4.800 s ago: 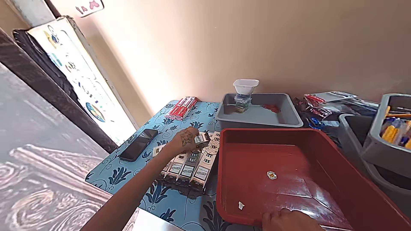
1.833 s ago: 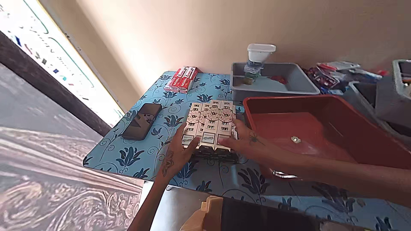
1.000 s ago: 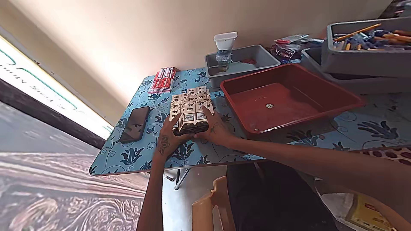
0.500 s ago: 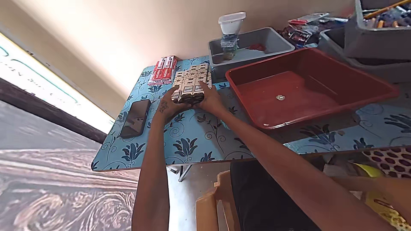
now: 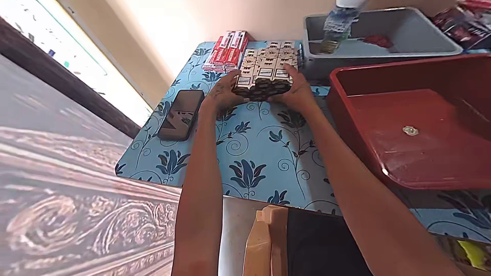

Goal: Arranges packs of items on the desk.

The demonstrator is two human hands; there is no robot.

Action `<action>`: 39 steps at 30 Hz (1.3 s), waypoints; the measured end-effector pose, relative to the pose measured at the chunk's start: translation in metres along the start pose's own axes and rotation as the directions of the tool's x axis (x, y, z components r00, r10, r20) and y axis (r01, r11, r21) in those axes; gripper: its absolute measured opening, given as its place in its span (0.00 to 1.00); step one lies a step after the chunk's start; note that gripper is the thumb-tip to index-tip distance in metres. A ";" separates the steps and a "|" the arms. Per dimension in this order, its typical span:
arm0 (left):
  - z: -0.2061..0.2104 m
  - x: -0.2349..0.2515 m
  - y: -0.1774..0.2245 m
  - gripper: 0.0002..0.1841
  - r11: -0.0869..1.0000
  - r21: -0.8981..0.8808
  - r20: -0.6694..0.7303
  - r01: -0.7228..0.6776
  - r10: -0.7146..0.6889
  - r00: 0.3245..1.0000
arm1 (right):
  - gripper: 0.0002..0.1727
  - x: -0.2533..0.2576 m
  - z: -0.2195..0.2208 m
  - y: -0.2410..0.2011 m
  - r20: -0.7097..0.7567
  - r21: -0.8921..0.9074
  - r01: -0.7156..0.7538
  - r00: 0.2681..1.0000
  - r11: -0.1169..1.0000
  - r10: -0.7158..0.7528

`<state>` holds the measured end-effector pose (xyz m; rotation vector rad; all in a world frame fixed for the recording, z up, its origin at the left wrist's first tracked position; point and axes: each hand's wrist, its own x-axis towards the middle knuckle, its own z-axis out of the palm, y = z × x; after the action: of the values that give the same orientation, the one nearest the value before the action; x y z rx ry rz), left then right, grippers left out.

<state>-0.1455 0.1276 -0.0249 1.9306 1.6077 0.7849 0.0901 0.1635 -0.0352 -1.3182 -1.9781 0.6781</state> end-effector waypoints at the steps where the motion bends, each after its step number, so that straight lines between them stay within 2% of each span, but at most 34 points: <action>1: 0.002 0.002 0.000 0.49 1.000 -0.019 -0.027 -0.003 0.002 1.000 | 0.61 0.002 -0.001 0.000 0.002 0.006 -0.001 1.000 1.000 0.001; 9: 0.005 0.041 -0.004 0.48 1.000 -0.021 -0.100 -0.016 0.014 0.995 | 0.57 0.041 -0.003 0.011 0.004 0.010 0.037 0.999 0.999 -0.037; 14: -0.002 0.068 -0.012 0.50 0.999 -0.035 -0.004 -0.006 0.006 1.000 | 0.56 0.063 -0.004 0.017 0.012 0.004 0.042 0.999 0.999 -0.042; 18: -0.006 0.074 -0.013 0.53 0.980 -0.196 0.089 0.010 0.007 0.996 | 0.58 0.074 -0.002 0.023 0.011 0.032 0.045 0.999 0.998 -0.045; 20: -0.006 0.078 -0.012 0.53 0.993 -0.120 0.081 0.001 0.009 0.997 | 0.58 0.077 0.000 0.025 -0.004 0.051 0.055 0.998 0.997 -0.055; 23: -0.001 0.083 -0.013 0.51 0.999 0.027 -0.002 -0.023 0.023 1.000 | 0.59 0.081 0.002 0.026 -0.014 0.069 0.048 0.999 0.996 -0.047; 31: 0.011 0.090 -0.014 0.45 1.000 0.009 -0.123 -0.026 0.027 0.992 | 0.58 0.093 0.007 0.030 -0.046 0.102 0.059 0.997 0.993 -0.054; 39: 0.014 0.103 -0.003 0.43 0.998 0.044 -0.116 0.053 -0.047 0.992 | 0.57 0.107 0.010 0.028 -0.075 0.201 0.089 0.994 0.976 -0.075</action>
<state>-0.1240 0.2290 -0.0256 1.9002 1.7501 0.8594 0.0699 0.2722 -0.0368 -1.1160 -1.8447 0.7656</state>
